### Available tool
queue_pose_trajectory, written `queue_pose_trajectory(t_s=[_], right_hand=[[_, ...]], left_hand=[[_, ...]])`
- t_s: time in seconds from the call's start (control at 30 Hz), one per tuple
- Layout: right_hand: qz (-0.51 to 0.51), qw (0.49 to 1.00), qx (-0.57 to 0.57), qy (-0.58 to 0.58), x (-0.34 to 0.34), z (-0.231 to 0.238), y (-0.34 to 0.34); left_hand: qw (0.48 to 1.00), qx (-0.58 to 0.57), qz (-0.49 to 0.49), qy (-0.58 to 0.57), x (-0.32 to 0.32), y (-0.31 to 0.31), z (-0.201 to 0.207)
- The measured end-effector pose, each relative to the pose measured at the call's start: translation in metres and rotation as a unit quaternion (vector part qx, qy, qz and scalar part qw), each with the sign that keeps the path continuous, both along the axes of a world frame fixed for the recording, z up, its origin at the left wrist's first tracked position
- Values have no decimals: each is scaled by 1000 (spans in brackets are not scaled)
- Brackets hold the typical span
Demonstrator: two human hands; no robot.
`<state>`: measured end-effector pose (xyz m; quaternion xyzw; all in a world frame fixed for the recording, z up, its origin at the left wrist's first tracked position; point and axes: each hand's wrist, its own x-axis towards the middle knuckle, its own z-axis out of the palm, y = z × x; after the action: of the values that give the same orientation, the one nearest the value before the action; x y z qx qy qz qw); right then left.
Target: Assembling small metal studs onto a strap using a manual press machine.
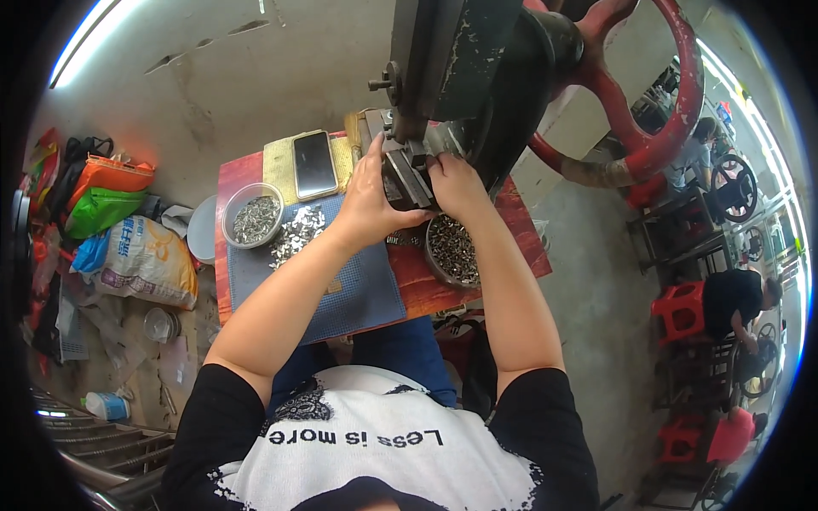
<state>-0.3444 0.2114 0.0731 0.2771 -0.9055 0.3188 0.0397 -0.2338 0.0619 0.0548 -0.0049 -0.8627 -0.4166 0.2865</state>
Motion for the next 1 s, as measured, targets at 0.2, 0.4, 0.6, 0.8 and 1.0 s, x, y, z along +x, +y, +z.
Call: queue_pose_trajectory(t_s=[0.2, 0.4, 0.6, 0.8, 1.0], right_hand=[[-119, 970, -124, 173, 25, 26, 7], [-351, 772, -134, 512, -40, 67, 151], [-298, 845, -180, 405, -60, 89, 183], [-271, 917, -143, 255, -37, 214, 178], [-175, 891, -346, 235, -49, 207, 177]], left_hand=[[1000, 5, 21, -16, 5, -3, 0], [1000, 9, 20, -12, 3, 2, 3], [999, -12, 33, -17, -12, -10, -4], [998, 2, -4, -70, -60, -44, 0], [995, 4, -16, -98, -64, -48, 6]])
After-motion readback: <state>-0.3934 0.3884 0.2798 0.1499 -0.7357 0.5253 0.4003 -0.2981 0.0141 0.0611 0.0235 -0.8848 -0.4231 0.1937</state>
